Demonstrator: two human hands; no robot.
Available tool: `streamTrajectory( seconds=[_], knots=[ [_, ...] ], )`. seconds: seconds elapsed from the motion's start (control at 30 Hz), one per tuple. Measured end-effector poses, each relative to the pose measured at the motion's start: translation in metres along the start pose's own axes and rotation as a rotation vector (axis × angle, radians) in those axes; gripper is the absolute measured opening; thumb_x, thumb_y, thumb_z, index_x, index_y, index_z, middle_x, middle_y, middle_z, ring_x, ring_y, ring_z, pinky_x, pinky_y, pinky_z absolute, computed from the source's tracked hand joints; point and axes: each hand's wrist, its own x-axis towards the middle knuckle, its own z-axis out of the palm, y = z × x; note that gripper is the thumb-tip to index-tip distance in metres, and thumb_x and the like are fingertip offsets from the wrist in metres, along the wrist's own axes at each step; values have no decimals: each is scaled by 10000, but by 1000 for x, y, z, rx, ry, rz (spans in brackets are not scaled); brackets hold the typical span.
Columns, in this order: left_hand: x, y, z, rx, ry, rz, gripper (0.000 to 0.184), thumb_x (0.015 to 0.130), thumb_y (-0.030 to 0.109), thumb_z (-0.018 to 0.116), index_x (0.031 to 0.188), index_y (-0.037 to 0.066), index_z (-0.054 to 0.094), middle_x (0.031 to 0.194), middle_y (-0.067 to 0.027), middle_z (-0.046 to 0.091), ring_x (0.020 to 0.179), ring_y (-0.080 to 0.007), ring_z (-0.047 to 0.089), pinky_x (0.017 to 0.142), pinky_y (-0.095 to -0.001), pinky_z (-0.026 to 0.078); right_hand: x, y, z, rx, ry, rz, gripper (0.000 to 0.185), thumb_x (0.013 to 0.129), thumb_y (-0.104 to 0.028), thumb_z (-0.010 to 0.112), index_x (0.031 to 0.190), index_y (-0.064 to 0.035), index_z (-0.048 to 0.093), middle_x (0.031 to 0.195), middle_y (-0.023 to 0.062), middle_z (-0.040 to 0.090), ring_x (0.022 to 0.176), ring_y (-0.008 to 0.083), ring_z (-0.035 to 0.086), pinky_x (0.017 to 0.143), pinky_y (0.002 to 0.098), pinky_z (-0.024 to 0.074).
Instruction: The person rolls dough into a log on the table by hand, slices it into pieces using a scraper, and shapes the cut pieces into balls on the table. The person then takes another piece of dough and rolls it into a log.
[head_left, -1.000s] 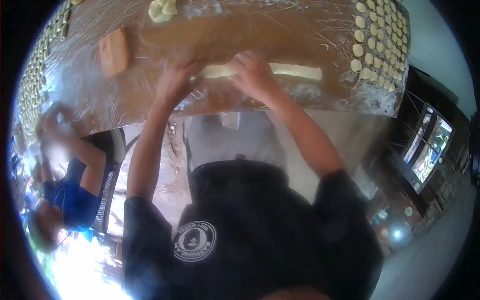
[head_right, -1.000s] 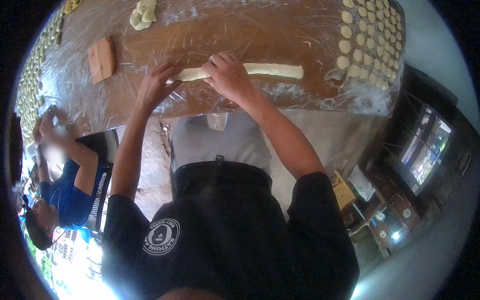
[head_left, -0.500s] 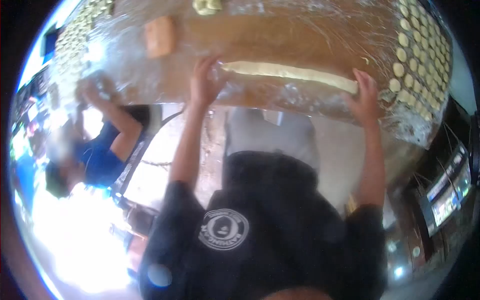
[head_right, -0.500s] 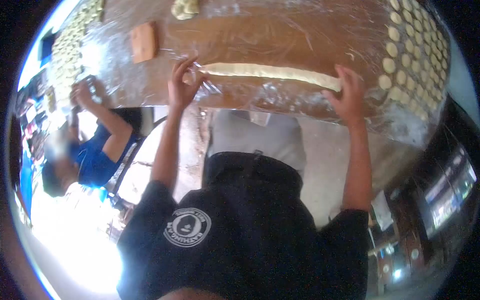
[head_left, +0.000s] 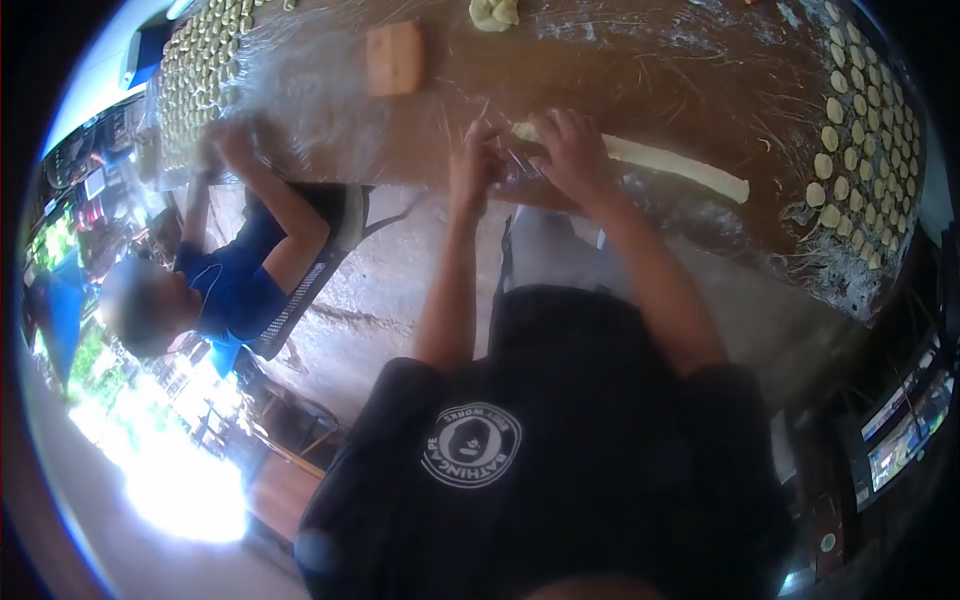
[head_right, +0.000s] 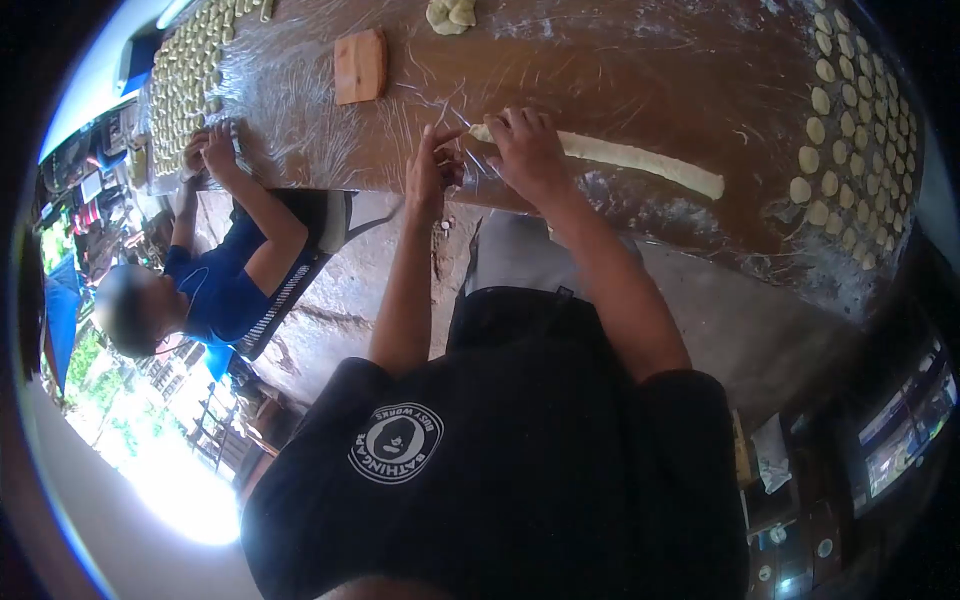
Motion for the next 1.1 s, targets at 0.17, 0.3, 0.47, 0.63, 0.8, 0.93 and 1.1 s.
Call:
streamTrajectory(
  seconds=[0.17,0.3,0.47,0.63,0.8,0.93,1.1],
  knots=[
    [21,3,-5,33,-176,-78,737,1032,665,393,1216,7,669,744,-33,605,572,-127,531,547,-265,414,7,8,16,27,-35,34,447,763,-212,837,1172,-131,677,1128,67,605,1112,289,574,975,460,445],
    [39,11,-8,60,-363,-153,789,1017,706,377,1204,-11,650,747,-49,612,566,-132,528,529,-268,410,9,12,25,47,9,2,408,761,-181,832,1143,-143,692,1122,55,606,1105,281,579,973,460,443],
    [58,26,-10,-81,-493,-463,888,979,778,362,1233,-34,616,736,-71,613,558,-126,528,479,-248,395,11,11,31,45,20,4,404,752,-171,827,1134,-150,698,1111,41,610,1102,263,580,967,454,432],
    [45,39,-1,-30,-510,-462,939,967,802,341,1251,-56,593,744,-79,630,546,-119,528,440,-210,370,12,7,34,-11,44,-7,404,748,-201,834,1127,-157,700,1102,37,613,1094,256,580,957,451,427],
    [55,28,-3,-51,-426,-451,908,973,785,356,1213,-56,599,776,-98,663,543,-113,529,442,-211,372,13,1,27,46,109,25,407,736,-212,842,1113,-155,698,1085,36,614,1077,259,580,937,449,430],
    [58,19,-8,-79,-406,-471,830,987,748,392,1171,-30,614,777,-92,668,539,-115,529,447,-231,382,8,-1,26,-9,91,52,359,733,-226,846,1054,-158,701,1064,27,614,1050,255,579,897,443,435],
    [52,19,-3,113,-219,-241,644,1026,593,492,1137,-19,658,711,-68,632,521,-117,521,453,-247,374,12,-1,42,-6,125,27,308,735,-242,849,996,-161,705,1035,15,621,1036,249,581,876,441,437]
  ],
)
